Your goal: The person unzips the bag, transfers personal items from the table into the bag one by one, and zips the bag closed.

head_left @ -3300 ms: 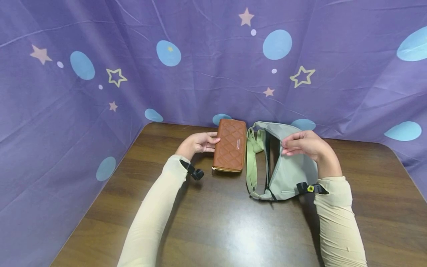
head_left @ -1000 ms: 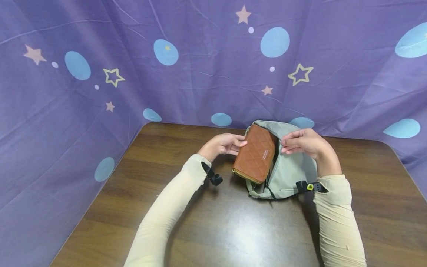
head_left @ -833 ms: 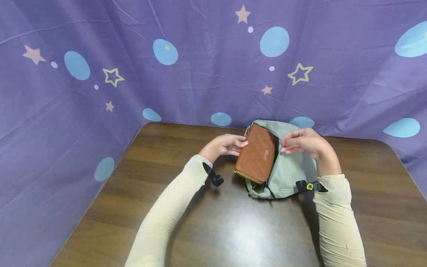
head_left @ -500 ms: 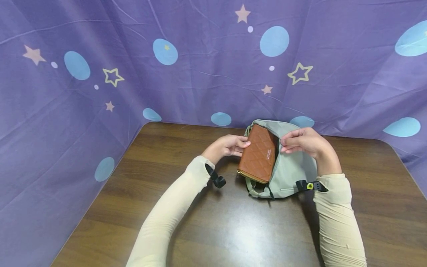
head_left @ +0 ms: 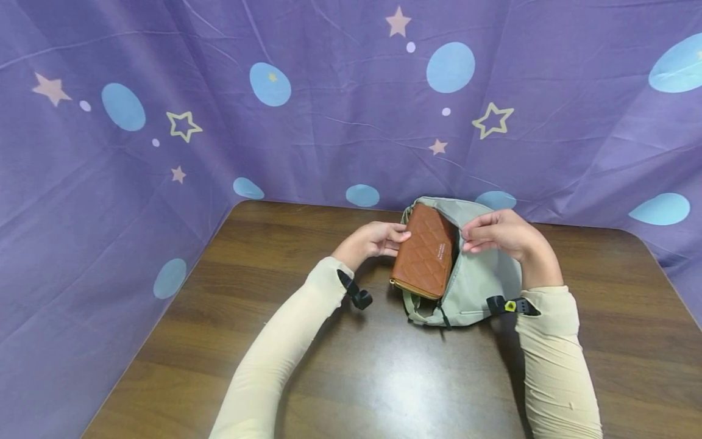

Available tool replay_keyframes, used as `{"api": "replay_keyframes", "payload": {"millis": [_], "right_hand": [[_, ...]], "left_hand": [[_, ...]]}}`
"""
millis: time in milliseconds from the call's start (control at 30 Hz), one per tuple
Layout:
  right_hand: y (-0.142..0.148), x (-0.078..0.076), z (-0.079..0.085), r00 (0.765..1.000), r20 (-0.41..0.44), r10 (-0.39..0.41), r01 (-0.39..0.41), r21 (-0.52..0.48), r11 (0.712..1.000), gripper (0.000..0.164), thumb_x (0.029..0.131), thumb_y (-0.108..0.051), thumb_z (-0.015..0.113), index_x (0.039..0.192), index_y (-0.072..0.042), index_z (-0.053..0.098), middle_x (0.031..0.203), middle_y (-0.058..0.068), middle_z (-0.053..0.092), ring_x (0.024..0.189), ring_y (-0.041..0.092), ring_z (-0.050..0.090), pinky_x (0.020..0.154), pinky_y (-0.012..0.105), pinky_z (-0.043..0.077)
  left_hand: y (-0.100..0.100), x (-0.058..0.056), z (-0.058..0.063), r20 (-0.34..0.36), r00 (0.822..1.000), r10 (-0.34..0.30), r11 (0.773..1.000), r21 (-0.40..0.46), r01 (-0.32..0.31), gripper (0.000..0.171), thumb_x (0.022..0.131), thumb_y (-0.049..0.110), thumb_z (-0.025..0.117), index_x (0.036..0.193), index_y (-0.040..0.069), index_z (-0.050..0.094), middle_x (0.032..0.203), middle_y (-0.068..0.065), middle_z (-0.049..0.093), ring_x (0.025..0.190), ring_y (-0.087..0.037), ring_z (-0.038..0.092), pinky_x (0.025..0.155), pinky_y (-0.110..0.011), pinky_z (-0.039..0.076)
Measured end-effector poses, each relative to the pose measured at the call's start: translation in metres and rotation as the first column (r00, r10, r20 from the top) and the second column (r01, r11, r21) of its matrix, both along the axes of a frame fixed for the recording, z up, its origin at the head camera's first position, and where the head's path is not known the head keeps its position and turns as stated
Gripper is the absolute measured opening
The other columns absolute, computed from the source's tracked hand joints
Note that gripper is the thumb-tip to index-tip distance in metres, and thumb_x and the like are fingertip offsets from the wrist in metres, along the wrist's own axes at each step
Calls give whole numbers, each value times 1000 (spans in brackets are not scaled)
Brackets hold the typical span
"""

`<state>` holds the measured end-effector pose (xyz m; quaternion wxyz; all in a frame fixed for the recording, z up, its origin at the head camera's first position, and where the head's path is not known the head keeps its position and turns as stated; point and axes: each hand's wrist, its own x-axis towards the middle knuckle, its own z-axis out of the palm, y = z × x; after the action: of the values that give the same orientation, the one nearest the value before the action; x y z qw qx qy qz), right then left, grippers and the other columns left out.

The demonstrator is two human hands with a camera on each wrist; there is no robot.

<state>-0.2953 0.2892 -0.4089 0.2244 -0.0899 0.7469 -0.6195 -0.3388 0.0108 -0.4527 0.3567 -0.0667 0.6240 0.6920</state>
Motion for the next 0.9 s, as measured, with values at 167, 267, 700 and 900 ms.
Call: {"api": "replay_keyframes", "payload": {"millis": [167,267,700,900], "right_hand": [[0,0,1,1000,-4,0,0,-3,1000,11,99,2,60,104,3,70,81,-1,76,75,11,74,73,25,64],[0,1,2,1000,-6,2,-2,-11,1000,11,99,2,60,104,2,70,82,-1,76,76,11,75,73,25,63],[1,1,2,1000,-8,2,-2,-23,1000,11,99,2,60,103,0,71,83,-1,77,77,11,75,74,25,63],[1,2,3,1000,-9,-2,1,-31,1000,12,99,2,59,103,1,70,82,-1,76,77,11,75,74,25,63]], "left_hand": [[0,0,-2,0,1000,4,1000,2,-4,54,105,2,50,157,4,35,155,-23,46,144,-39,44,122,-49,35],[-1,0,-3,6,1000,-7,1000,-1,7,54,105,2,50,157,4,36,155,-23,45,144,-38,44,122,-49,35],[6,13,5,-18,986,-167,977,-134,163,53,103,4,56,154,5,42,146,-20,56,123,-29,61,117,-46,43],[5,12,5,-3,989,-148,982,-122,147,53,103,4,55,154,4,41,117,-11,65,113,-26,62,118,-46,42]]}}
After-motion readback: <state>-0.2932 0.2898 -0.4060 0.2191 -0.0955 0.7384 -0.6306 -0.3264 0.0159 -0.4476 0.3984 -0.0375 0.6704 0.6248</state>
